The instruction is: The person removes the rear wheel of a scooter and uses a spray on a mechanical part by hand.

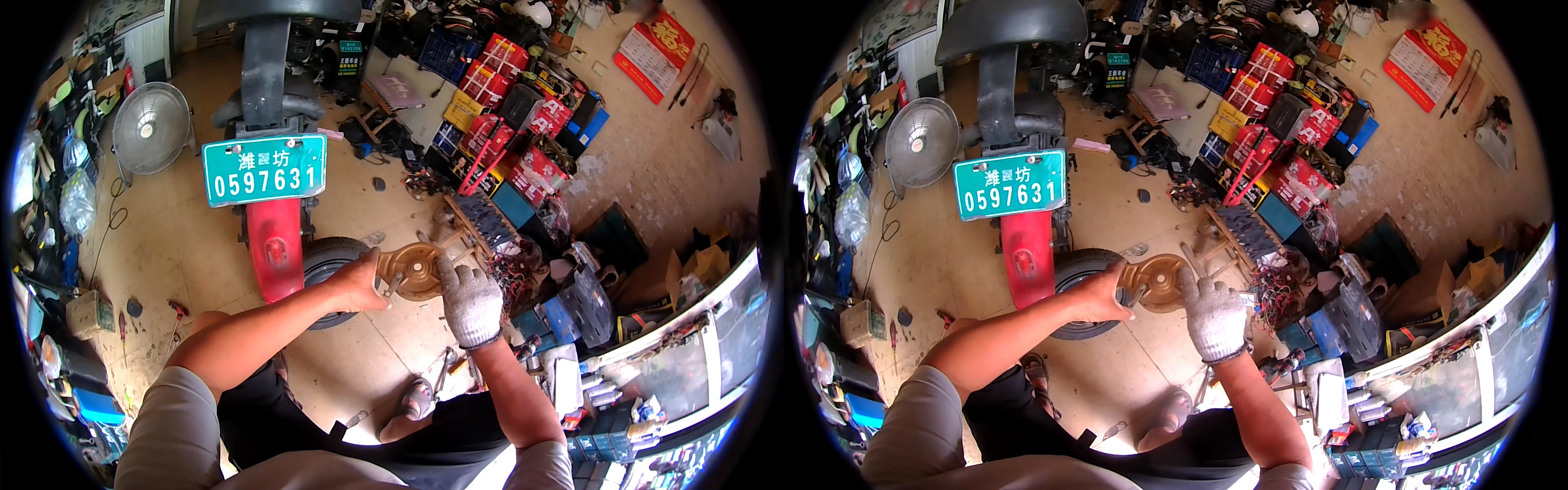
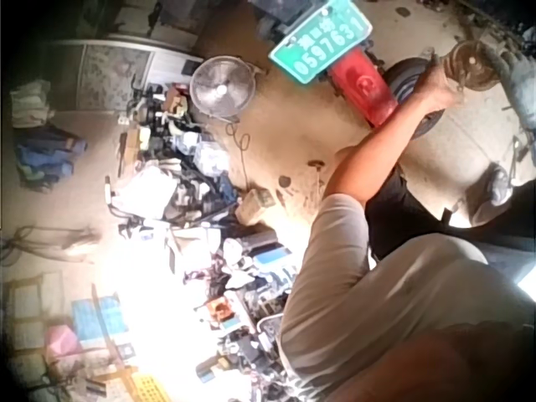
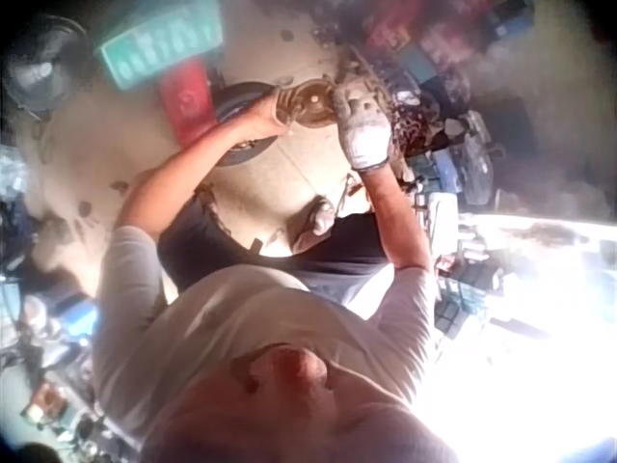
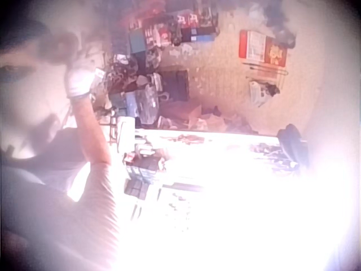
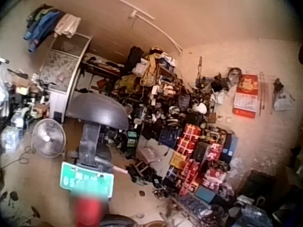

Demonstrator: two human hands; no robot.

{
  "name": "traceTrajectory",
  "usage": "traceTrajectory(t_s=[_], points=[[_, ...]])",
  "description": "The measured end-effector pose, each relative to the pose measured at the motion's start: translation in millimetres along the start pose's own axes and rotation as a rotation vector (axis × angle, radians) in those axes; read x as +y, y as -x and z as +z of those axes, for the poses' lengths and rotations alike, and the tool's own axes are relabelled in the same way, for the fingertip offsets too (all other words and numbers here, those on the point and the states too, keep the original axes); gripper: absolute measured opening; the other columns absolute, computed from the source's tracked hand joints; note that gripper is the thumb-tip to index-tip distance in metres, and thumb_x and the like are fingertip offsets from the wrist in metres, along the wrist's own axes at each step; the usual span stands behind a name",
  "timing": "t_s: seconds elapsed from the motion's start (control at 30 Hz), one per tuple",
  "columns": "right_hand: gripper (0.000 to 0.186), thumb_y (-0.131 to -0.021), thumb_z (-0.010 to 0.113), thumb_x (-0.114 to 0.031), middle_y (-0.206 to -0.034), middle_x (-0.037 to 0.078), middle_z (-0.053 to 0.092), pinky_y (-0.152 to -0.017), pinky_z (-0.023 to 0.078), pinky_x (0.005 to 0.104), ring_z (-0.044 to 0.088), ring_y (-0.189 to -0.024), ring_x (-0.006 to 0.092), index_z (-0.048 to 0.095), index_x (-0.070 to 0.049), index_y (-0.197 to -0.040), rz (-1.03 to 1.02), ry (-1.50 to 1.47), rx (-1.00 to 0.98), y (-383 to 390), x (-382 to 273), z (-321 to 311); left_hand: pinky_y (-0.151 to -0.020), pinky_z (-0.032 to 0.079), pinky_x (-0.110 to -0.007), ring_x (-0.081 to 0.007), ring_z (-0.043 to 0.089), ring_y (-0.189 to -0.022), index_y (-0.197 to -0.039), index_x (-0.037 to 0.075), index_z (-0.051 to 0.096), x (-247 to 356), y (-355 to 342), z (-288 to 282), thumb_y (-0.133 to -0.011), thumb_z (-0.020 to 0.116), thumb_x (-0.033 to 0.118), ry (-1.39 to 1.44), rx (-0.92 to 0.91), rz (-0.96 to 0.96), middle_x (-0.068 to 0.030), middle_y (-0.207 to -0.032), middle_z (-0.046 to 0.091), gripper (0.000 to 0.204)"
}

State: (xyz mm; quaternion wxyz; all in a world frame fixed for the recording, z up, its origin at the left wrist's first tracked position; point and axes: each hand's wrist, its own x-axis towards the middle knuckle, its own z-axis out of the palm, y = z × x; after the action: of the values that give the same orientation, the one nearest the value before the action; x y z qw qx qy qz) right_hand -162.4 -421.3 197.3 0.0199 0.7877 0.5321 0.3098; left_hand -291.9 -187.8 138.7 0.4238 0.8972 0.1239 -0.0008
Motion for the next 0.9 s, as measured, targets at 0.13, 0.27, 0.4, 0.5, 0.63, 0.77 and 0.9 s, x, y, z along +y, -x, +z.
traceTrajectory(t_s=[0.13,0.27,0.4,0.5,0.63,0.77,0.9], points=[[0.059,-0.085,0.072,-0.012,-0.093,0.01,0.068,-0.068,0.057,0.0459,0.068,-0.082,0.0309,0.065,-0.011,-0.143,0.015,-0.019,0.019,-3,-2,-8,-0.122,0.045,-0.04,-0.0412,0.052,-0.149,-0.167,-0.01,0.016,0,4,5,-0.075,0.094,0.038,-0.021,0.102,0.039,-0.0368,-0.161,0.044,0.13],[0.066,-0.083,0.076,-0.014,-0.097,0.013,0.07,-0.07,0.058,0.0479,0.071,-0.087,0.0341,0.061,-0.011,-0.148,0.014,-0.012,-0.015,-2,-1,-6,-0.122,0.046,-0.042,-0.043,0.05,-0.15,-0.168,-0.007,0.014,3,6,12,-0.074,0.095,0.039,-0.063,0.167,0.022,-0.0362,-0.164,0.04,0.133],[0.09,-0.081,0.083,-0.022,-0.118,0.023,0.075,-0.078,0.062,0.0502,0.076,-0.097,0.0411,0.045,-0.007,-0.162,0.302,-0.184,-0.113,3,-2,4,-0.121,0.047,-0.046,-0.0477,0.051,-0.147,-0.168,-0.005,0.015,10,2,-2,-0.073,0.096,0.035,-0.145,0.245,0.114,-0.0357,-0.163,0.04,0.131],[0.094,-0.081,0.085,-0.023,-0.117,0.025,0.075,-0.078,0.063,0.0503,0.077,-0.093,0.0415,0.043,-0.005,-0.163,0.481,-0.255,-0.262,0,-5,3,-0.119,0.049,-0.048,-0.0509,0.054,-0.142,-0.167,-0.003,0.018,26,13,-9,-0.076,0.092,0.027,-0.214,0.351,0.2,-0.0356,-0.16,0.043,0.121],[0.099,-0.079,0.087,-0.023,-0.12,0.024,0.075,-0.079,0.063,0.0485,0.077,-0.095,0.0393,0.04,-0.003,-0.164,0.4,-0.245,-0.168,0,-5,4,-0.117,0.05,-0.05,-0.0512,0.053,-0.142,-0.168,0.0,0.019,25,11,3,-0.077,0.092,0.025,-0.218,0.455,0.164,-0.0364,-0.159,0.043,0.12],[0.099,-0.079,0.088,-0.023,-0.116,0.022,0.074,-0.075,0.062,0.0477,0.077,-0.091,0.0378,0.04,-0.003,-0.163,0.341,-0.259,-0.063,3,1,5,-0.12,0.048,-0.049,-0.0499,0.049,-0.146,-0.167,-0.004,0.017,19,0,-14,-0.073,0.095,0.024,-0.206,0.336,0.155,-0.0375,-0.16,0.041,0.126],[0.099,-0.082,0.086,-0.027,-0.099,0.019,0.075,-0.064,0.058,0.0487,0.075,-0.076,0.0364,0.037,-0.003,-0.165,0.237,-0.225,0.01,4,7,2,-0.121,0.046,-0.049,-0.0513,0.049,-0.146,-0.167,-0.001,0.019,35,14,-15,-0.075,0.094,0.022,-0.104,0.368,0.208,-0.0374,-0.161,0.041,0.12]])
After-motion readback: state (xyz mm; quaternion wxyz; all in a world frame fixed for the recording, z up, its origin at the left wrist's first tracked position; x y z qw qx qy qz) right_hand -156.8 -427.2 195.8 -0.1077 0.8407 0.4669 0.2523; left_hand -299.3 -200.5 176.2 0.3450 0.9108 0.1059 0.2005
